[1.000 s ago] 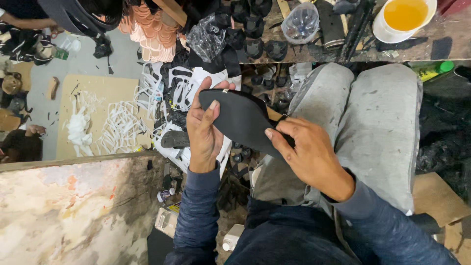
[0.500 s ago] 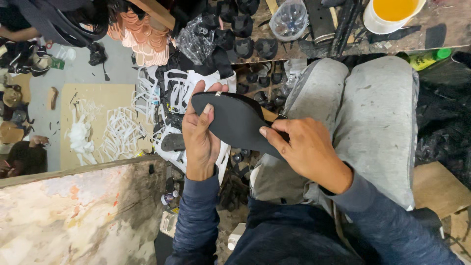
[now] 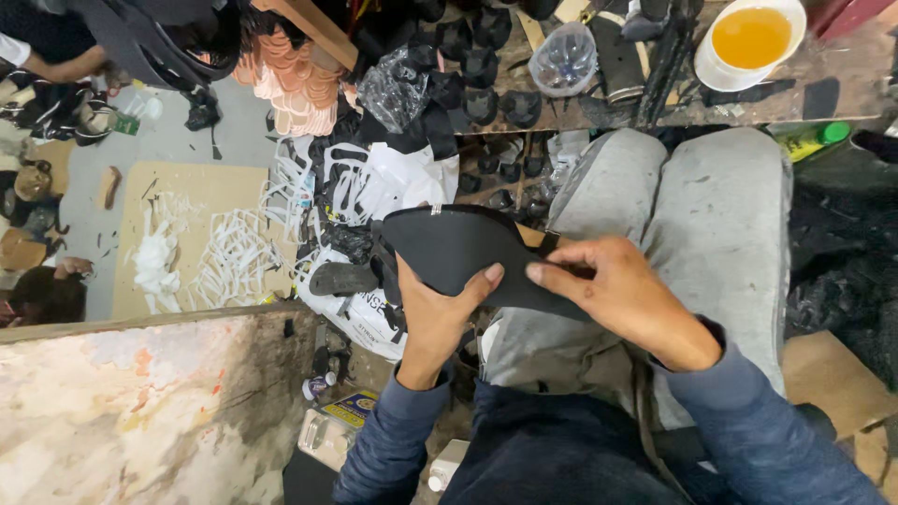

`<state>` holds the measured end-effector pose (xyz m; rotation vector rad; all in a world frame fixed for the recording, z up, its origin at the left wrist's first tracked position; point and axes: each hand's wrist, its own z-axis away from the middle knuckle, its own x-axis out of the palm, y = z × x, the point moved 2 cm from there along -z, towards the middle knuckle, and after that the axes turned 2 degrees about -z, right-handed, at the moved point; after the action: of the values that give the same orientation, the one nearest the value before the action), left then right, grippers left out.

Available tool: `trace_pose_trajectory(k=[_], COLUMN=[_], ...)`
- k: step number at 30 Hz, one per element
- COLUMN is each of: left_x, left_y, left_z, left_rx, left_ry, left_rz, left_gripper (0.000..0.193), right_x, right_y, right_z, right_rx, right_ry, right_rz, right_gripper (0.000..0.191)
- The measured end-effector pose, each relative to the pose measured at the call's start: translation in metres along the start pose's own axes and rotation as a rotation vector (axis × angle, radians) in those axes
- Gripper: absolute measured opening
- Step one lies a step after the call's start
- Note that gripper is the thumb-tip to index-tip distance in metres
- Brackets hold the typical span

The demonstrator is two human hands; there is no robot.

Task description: The person removes a black slip-on shoe from a shelf, separates the sole from the upper, and then reattaches the sole. They press the sole into place and trim the excess material with scissors.

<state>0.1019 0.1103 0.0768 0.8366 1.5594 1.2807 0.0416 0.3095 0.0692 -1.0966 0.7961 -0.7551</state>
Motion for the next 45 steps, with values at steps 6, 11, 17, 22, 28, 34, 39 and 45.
trace_pose_trajectory(k=[6, 11, 17, 22, 28, 34, 39, 45], left_x=[0.044, 0.117, 0.068, 0.052, 0.106, 0.121, 0.128, 0.13], left_y=[-0.012, -0.041, -0.042, -0.035, -0.048, -0.048, -0.047, -0.047], left_z=[0.021, 0.035, 0.072, 0.088, 0.087, 0.077, 0.07, 0.059], left_rx=[-0.013, -0.299, -0.34, -0.21, -0.149, -0.11, -0.114, -0.158], left_ry=[-0.03, 0.196, -0.222, -0.752, -0.62, -0.495, -0.485, -0.51], left_rz=[0.193, 0.697, 0.925, 0.367, 0.164, 0.142, 0.174, 0.326], left_gripper=[0.055, 0.065, 0.068, 0.102, 0.103, 0.095, 0.094, 0.116], right_x=[-0.04, -0.058, -0.043, -0.025, -0.015, -0.027, -0.037, -0.04], right_y=[0.015, 0.031, 0.058, 0.072, 0.089, 0.085, 0.08, 0.075], right_z=[0.057, 0.09, 0.11, 0.121, 0.104, 0.102, 0.088, 0.074], right_rx=[0.245, -0.03, -0.094, -0.171, -0.132, -0.288, -0.241, -0.245], right_ry=[0.158, 0.564, 0.728, 0.572, 0.598, 0.716, 0.652, 0.665], right_rz=[-0.286, -0.405, -0.467, -0.462, -0.351, 0.108, -0.01, 0.041], right_gripper=[0.027, 0.026, 0.023, 0.02, 0.017, 0.023, 0.018, 0.02])
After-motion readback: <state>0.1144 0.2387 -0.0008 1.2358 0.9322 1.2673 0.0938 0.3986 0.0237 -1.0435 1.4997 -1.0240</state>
